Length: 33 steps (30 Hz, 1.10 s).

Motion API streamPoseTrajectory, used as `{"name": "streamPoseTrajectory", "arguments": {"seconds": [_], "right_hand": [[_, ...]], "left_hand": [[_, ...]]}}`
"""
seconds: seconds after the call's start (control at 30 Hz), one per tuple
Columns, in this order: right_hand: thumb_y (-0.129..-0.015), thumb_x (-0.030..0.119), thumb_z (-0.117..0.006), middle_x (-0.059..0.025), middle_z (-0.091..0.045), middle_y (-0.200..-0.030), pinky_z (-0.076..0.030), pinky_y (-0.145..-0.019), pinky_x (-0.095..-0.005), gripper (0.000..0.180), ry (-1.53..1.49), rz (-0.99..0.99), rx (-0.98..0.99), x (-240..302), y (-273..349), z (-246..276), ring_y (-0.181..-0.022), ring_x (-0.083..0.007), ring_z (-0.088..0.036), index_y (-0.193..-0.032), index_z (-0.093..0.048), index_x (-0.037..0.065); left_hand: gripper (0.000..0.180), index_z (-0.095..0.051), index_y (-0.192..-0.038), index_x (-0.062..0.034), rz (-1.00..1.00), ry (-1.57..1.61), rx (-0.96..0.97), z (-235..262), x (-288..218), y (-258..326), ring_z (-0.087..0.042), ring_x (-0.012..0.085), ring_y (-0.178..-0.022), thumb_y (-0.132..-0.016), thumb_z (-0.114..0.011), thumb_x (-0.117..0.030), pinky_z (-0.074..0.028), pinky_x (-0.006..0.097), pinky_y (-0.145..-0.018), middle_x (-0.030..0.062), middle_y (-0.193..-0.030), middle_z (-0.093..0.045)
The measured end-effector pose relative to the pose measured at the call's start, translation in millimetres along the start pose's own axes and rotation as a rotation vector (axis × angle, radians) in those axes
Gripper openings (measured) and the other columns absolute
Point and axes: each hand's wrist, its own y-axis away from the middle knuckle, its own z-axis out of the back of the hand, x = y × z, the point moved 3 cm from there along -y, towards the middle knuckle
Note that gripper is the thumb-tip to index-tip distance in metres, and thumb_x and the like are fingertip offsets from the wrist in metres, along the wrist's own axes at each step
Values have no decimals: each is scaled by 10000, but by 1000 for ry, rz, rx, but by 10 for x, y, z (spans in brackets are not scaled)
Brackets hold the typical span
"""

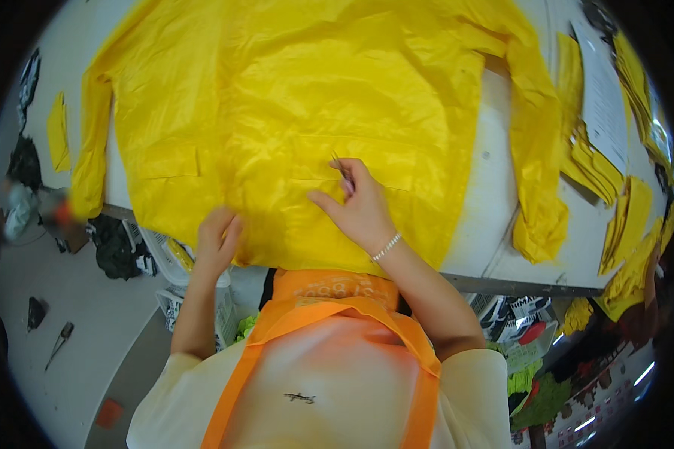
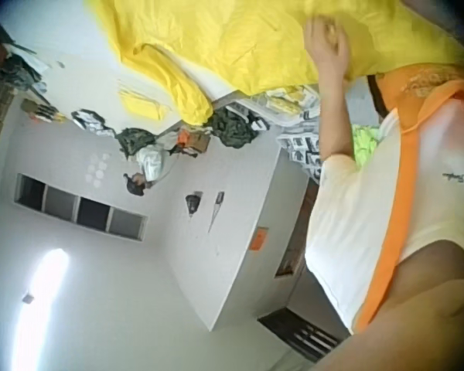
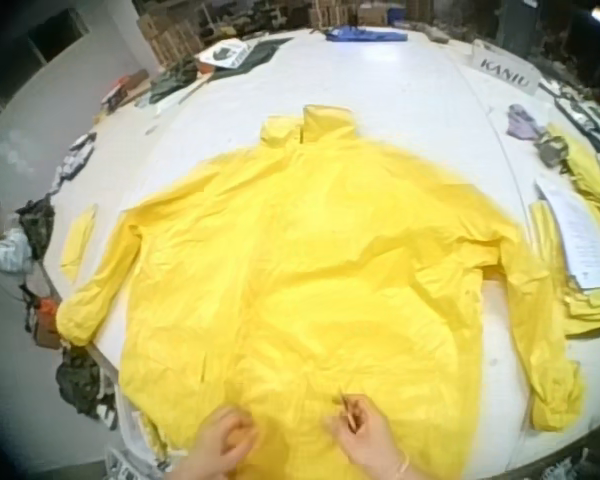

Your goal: The person lays a yellow raincoat on a table, uses a small blade to cut threads, zips the jacket, and folds it into a compact rectangle. The folded jacket is placed into a white plastic basket with other folded items.

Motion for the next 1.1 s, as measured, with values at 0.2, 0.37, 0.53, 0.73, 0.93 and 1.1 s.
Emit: {"name": "streamPoseTrajectory", "arguments": {"seconds": [0.2, 0.37, 0.53, 0.73, 0.93, 1.1], "right_hand": [[-736, 79, -659, -85, -591, -885, -504, -604, -332, 310, 788, 412, -162, -315, 180, 828, -734, -232, -621, -1033, -572, 92], [-798, 163, -636, -108, -622, -747, -483, -572, -313, 122, 555, 260, -252, -134, -507, 1037, -607, -267, -593, -840, -635, 48], [-735, 189, -689, -99, -652, -692, -476, -591, -291, 160, 234, 20, -73, -326, -1186, 1280, -616, -169, -611, -797, -690, 41], [-741, 158, -701, -45, -634, -680, -477, -578, -238, 193, 262, 36, -111, -371, -1188, 1297, -593, -101, -586, -821, -672, -15], [-742, 227, -687, -74, -646, -719, -473, -629, -270, 241, 227, 72, -150, -384, -1088, 1274, -663, -154, -600, -853, -676, 14], [-833, 262, -638, -107, -629, -778, -465, -622, -285, 371, 104, 98, -323, -340, -640, 1404, -679, -155, -589, -1041, -553, -33]], "left_hand": [[298, -571, -641, 7, 386, -368, -105, 272, 583, 739, -542, 344, -620, -865, -563, -189, -433, 409, -577, 152, -642, -551], [129, -589, -722, -7, -194, -75, -216, -316, -302, -124, -550, 309, -695, -798, -623, -105, -438, 381, -610, 129, -744, -574], [181, -627, -902, -57, -554, 69, -55, -1146, -1307, -987, -551, 279, -883, -746, -681, -132, -446, 358, -749, 91, -957, -584], [227, -684, -910, -151, -474, -120, -64, -1635, -1437, -1337, -522, 207, -848, -692, -720, -204, -395, 354, -746, 4, -889, -546], [99, -667, -779, -149, -530, -212, -107, -1796, -1406, -1329, -517, 191, -811, -702, -683, -209, -389, 346, -702, -7, -814, -547], [99, -606, -812, -62, -519, -136, 110, -1783, -1386, -1511, -548, 241, -770, -757, -640, -137, -443, 358, -695, 80, -801, -560]]}}
